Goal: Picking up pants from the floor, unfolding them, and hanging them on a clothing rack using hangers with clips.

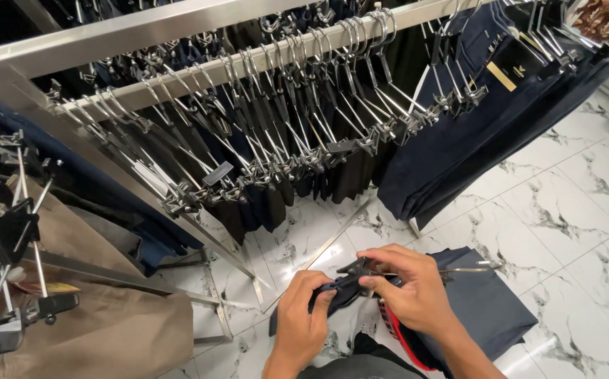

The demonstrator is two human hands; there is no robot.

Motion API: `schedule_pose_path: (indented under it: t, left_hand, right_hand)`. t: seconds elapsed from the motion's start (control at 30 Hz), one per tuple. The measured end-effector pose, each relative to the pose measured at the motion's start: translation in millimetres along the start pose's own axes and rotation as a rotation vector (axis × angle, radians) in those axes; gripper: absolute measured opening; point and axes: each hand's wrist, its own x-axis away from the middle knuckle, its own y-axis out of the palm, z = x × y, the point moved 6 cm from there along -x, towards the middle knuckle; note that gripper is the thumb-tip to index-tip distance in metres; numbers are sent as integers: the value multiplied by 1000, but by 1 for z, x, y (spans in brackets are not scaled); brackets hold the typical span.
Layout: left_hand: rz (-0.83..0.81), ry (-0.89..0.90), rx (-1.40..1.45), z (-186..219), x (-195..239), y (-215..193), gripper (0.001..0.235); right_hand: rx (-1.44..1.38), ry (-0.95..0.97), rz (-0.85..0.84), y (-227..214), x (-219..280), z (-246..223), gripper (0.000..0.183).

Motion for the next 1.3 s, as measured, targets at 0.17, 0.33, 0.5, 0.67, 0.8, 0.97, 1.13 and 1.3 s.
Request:
schedule_pose_path:
  t: [0.17,0.33,0.5,0.67,0.8,0.97,1.13,1.3]
  left_hand:
    - [23,139,-49,16,-6,-4,27]
    - [68,164,-53,24,-12,-8,17]
    - [104,128,-52,23,-10,-9,15]
    - [-250,-333,-11,-6,-10,7,54]
    - [-255,-198,15,-12,-12,10,31]
    - [-197,-311,18,-41,-2,1,40]
    - [-107,-236,9,-35,-5,-7,33]
    - [-168,-248,-14,-51,-8,-17,31]
  right_hand:
    - [-107,-6,-41,-1,-4,2,28]
    - [-40,-86,-92,8,-5,-3,29]
    - [20,-102,-177,10,-5,-14,32]
    - [25,-99,-154,15,-3,-14,38]
    - [127,-63,22,19,17,-8,47]
    - [249,-262,411,-10,71,25,11]
    - [365,495,311,-48,82,98,53]
    - [278,406,-89,-13,59,112,35]
